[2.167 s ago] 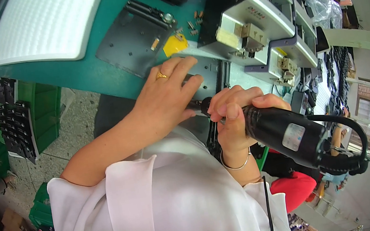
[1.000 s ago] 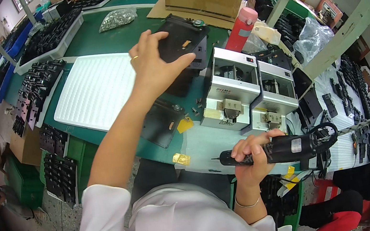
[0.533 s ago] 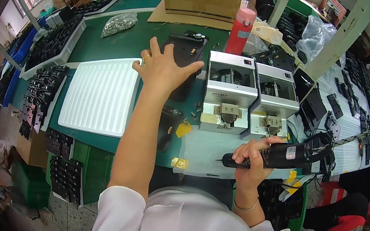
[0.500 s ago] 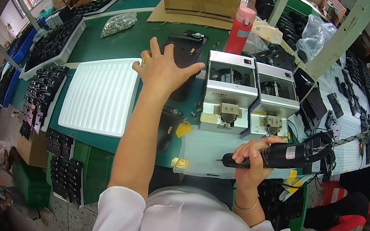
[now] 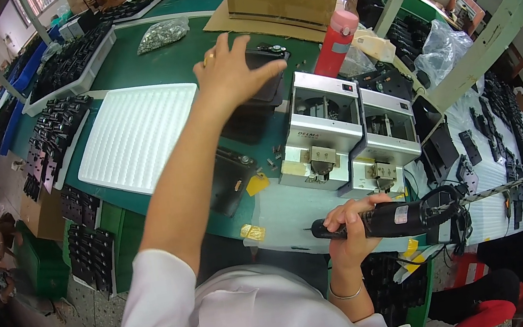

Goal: The person assembles plastic housings for electronic devices by securing internal components and housing parts with screws using an electric screwdriver.

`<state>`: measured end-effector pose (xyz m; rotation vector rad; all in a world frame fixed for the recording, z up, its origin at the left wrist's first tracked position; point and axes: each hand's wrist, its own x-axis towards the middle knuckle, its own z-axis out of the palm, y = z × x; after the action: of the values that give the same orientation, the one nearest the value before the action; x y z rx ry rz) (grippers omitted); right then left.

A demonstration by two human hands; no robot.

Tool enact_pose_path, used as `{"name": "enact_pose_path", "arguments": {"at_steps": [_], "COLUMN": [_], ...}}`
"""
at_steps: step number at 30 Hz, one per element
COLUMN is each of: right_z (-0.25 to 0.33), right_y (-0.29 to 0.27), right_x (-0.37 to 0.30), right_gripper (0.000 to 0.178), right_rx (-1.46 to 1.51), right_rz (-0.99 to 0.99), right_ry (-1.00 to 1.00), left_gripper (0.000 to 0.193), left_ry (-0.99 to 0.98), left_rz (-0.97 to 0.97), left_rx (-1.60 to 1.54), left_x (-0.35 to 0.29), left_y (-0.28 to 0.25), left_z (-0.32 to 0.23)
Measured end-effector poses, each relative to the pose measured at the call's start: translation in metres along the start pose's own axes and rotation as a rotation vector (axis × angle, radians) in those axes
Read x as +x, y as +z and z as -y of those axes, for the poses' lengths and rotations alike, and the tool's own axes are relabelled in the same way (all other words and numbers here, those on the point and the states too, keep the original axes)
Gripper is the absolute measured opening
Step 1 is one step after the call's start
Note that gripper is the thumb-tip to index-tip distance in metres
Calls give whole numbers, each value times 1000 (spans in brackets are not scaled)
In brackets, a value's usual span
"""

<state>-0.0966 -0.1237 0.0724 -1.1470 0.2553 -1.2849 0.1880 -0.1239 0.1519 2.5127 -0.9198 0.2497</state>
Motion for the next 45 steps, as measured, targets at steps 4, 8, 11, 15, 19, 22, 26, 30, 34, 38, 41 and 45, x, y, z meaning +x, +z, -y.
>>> {"name": "enact_pose_path", "arguments": {"at_steps": [4,8,11,15,19,22,26,30,34,38,41,45], "right_z": [1,1,1,-2,-7,-11,-12,-15,-15,-17,-19,-18], "right_y": [0,1,-1,-4,-4,-3,-2,-6,-4,-3,-3,-3], "right_x": [-2,-4,-5,-4,-2,-1,0,1,4,5,4,1], "right_gripper": [37,39,39,39,39,40,41,40,39,39,38,38], "right_rx": [-10,-27,-37,-50,-50,-40,-26,-48,-59,-57,-62,-59], "right_rz": [-2,-15,-15,-17,-18,-22,-5,0,-14,-6,-18,-7], "right_ry": [5,18,36,51,54,55,54,38,49,45,47,35], "left_gripper": [80,56,48,46,44,43,35,50,59,64,62,54], "left_ry": [66,230,333,373,344,239,71,-192,-54,-148,-215,298], "left_rz": [256,407,444,308,246,240,119,234,13,52,180,-295], "left_rx": [-23,-21,-99,-99,-317,-323,-448,-488,-301,12,32,-101], "left_x": [41,67,82,90,100,96,88,56,26,-4,-18,-32], "left_y": [-3,9,8,-1,-9,-8,3,-16,-13,-24,-37,-7], "left_z": [-8,-5,8,15,31,45,74,71,76,52,31,62]}}
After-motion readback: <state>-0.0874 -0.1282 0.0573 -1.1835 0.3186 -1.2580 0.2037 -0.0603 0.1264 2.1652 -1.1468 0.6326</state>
